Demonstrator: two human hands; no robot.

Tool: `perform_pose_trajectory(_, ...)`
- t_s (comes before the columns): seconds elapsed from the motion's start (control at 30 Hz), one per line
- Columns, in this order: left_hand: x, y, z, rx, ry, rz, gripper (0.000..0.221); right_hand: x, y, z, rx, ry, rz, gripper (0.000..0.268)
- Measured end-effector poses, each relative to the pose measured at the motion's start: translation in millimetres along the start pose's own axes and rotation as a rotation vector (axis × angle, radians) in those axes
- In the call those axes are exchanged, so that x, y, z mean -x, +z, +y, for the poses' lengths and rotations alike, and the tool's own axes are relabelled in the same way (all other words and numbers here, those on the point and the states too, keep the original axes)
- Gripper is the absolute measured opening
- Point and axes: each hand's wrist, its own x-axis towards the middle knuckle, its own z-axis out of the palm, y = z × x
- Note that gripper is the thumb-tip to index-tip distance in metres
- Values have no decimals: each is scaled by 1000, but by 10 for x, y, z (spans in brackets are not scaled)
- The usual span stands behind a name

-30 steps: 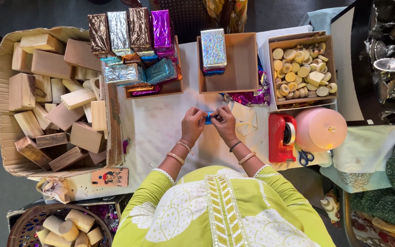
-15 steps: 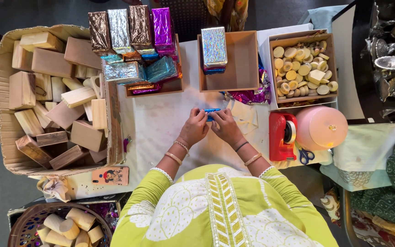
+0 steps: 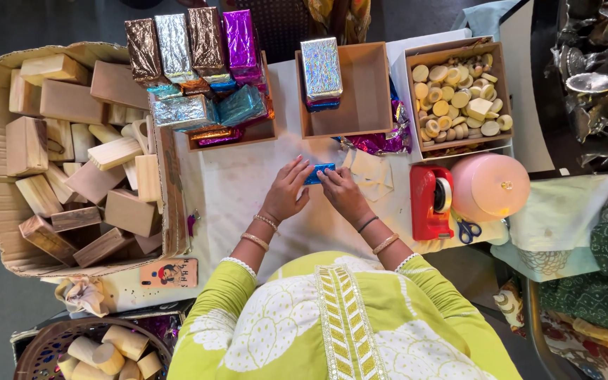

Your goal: Wrapping bars of soap in foil and colored paper for packaging.

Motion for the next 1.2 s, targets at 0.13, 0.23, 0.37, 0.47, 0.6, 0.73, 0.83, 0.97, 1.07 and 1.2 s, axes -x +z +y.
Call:
perform_pose_trajectory(0.13,28,181,-161,-79,112,-140,60,-23,-59,-60,46,-5,-11,31)
perform_pose_trajectory(0.23,103,269,-286,-139,144,-148,55,-19,-81,-96,96,-9,-6,29)
perform_pose_trajectory(0.37,144,285,-322,-228,157,-200,58,31,-57,-144,116,35,6,35)
perform_pose_trajectory(0.47,160,334,-367,-235,171,-191,58,47,-143,-196,35,116,1,39)
perform_pose_trajectory(0.6,152,313,-366,-234,184,-175,58,117,-405,-263,-179,226,43,47)
perform_pose_trajectory(0.73,168,354,-395,-259,169,-192,62,667,-590,-78,-200,391,137,48)
perform_pose_trajectory(0.83,182,355,-392,-239,177,-177,62,1249,-757,181,-42,569,288,43)
perform_pose_trajectory(0.97,176,367,-400,-234,182,-160,61,2059,-1035,596,319,793,409,36)
perform_pose_trajectory(1.07,182,361,-394,-233,182,-167,61,2541,-1097,897,420,891,382,31)
perform_pose_trajectory(1.2,192,376,-403,-262,180,-180,60,2742,-1082,1095,52,1041,358,17)
